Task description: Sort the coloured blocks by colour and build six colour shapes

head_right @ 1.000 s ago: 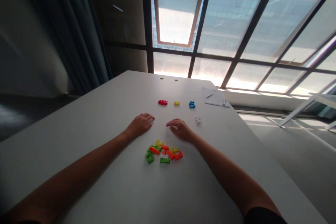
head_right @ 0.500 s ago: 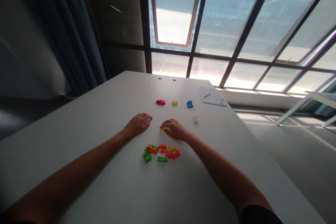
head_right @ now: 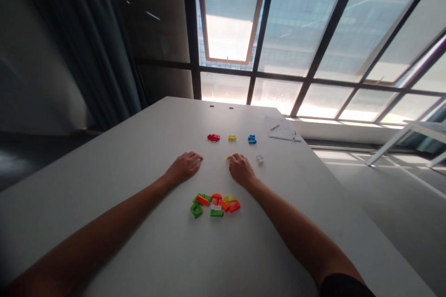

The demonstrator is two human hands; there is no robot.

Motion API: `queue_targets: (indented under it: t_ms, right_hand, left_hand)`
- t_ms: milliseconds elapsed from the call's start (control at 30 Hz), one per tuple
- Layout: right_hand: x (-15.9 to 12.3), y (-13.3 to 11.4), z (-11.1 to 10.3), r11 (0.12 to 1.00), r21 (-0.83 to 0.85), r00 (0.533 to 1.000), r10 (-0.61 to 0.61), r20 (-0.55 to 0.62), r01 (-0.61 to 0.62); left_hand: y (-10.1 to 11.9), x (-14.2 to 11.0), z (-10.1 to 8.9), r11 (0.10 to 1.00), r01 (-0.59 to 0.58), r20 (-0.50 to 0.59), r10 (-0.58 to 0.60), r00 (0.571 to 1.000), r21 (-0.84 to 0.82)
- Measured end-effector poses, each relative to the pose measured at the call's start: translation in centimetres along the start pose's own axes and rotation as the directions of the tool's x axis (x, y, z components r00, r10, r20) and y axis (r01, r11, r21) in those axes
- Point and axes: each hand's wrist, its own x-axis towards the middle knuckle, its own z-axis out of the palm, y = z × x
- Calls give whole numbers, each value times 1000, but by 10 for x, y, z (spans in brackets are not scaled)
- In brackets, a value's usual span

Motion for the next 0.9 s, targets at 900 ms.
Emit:
queue_targets:
  t_ms: [900]
  right_hand:
    - [86,10,13,976,-145,983,173,62,-162]
  left_hand:
    - [8,-1,-4,999,39,4,-38,999,-8]
